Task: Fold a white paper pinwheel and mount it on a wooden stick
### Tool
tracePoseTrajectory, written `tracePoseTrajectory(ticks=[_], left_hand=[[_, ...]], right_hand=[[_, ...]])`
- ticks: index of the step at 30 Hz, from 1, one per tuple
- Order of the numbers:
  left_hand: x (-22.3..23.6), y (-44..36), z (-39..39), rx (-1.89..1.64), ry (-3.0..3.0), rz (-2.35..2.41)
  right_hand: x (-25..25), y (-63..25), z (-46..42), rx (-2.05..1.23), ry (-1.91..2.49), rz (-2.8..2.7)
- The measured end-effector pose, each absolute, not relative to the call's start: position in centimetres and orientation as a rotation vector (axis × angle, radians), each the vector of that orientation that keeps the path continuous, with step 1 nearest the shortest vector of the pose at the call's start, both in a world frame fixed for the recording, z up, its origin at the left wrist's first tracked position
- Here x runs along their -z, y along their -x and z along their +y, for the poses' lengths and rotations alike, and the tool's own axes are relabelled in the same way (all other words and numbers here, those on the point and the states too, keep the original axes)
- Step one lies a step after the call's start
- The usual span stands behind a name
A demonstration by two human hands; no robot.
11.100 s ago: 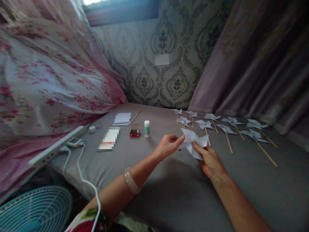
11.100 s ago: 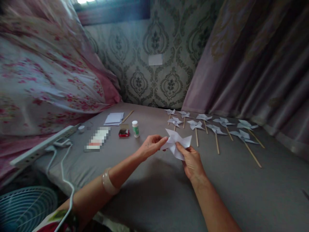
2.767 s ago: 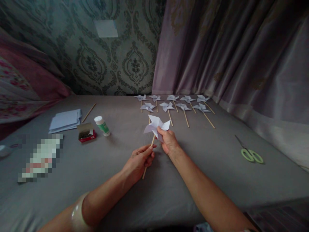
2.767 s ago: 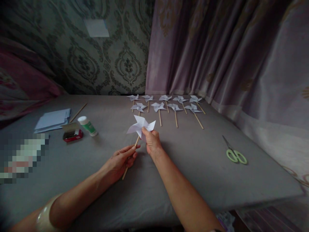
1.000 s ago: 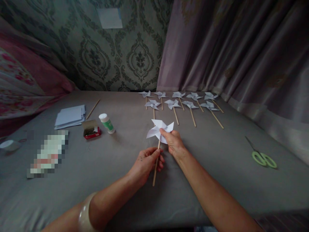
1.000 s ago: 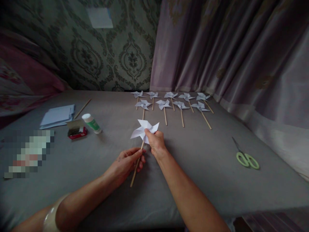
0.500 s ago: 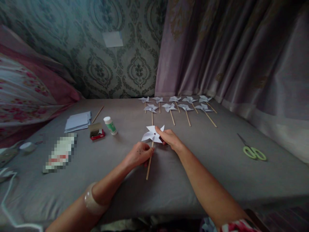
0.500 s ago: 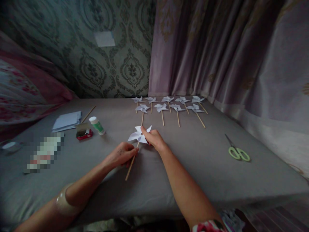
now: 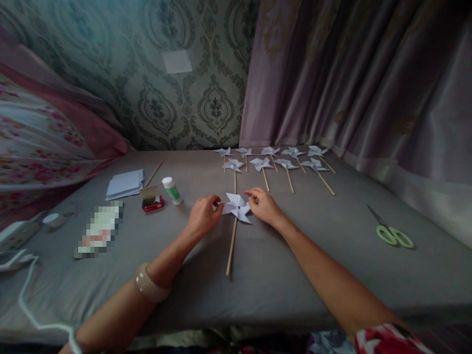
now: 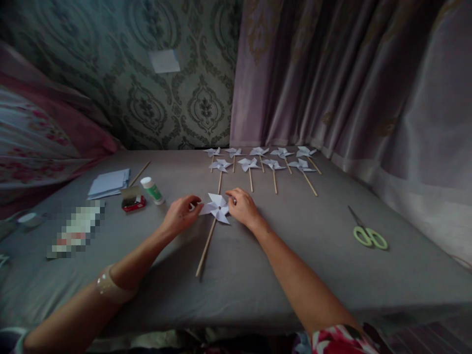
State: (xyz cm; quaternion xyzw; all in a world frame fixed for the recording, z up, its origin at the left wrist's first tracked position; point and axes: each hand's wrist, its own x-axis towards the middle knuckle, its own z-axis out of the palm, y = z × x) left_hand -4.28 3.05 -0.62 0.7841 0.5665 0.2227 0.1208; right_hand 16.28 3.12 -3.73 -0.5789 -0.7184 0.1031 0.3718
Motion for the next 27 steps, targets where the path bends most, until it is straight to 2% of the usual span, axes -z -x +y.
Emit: tracePoseTrajectory(ticks=[8,27], left_hand=[[1.4,2.4,3.4,-0.506,-2.197,1.664],[2.7,2.0,3.3,-0.531,-2.3,1.6]], right_hand=[[4.7,-15.4,2.0,-0.234,1.723,-1.911],[4.9,-15.0,1.5,-0.294,1.698,-1.954]])
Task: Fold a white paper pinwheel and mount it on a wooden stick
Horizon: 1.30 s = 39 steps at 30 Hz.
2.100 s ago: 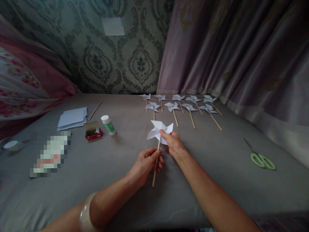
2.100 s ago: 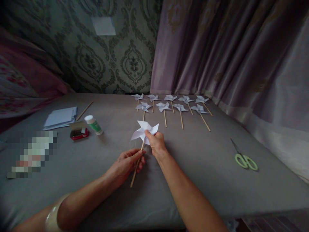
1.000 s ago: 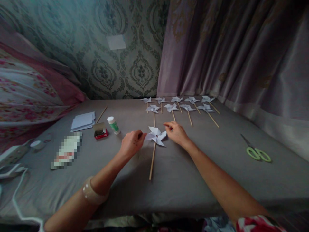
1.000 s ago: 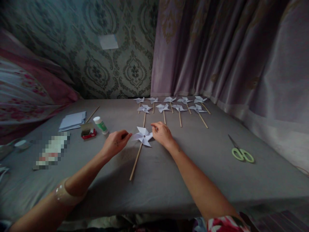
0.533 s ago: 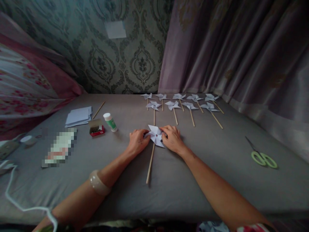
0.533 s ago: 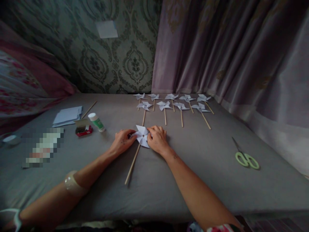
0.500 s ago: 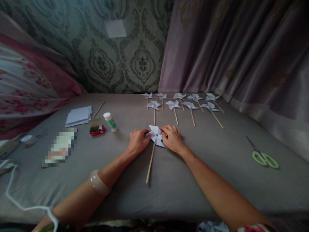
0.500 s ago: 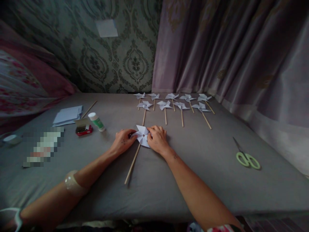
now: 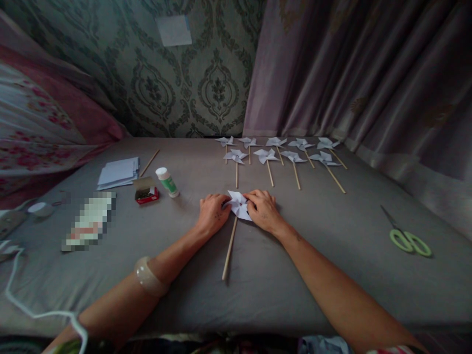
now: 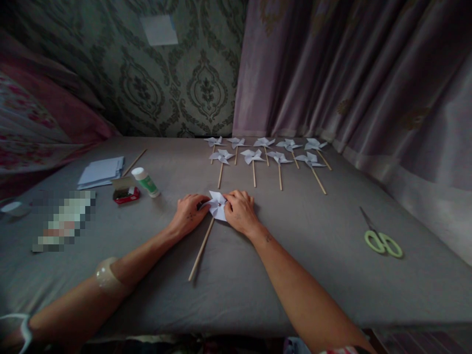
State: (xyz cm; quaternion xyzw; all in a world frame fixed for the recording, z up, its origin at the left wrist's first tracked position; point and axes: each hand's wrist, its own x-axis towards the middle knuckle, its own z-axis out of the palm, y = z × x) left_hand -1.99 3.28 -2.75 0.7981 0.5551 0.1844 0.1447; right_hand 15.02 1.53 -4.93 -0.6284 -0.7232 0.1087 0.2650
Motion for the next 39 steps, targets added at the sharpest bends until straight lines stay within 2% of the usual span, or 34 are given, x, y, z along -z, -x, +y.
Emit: tracePoseTrajectory(ticks=[10,17,32,39], left_hand=[[3.0,4.1,3.1,-0.736,-2.043,1.283],[2.4,3.9,3.2,-0.612,-2.235,1.197],[2.6,3.9,3.7,-0.572,-2.272,1.166],[3.1,3.7,3.9,-0.584,-2.354,1.158]], right_hand=[[4.0,-18.3,1.8,-0.613,1.44,-1.889],[3.8,-19.2,1.7,-0.735,1.285,-2.076],[4.7,-19.1,2.4,-0.9,1.294,-1.88],[5.4,-18.9,3.0,-1.084,1.22,-1.707]])
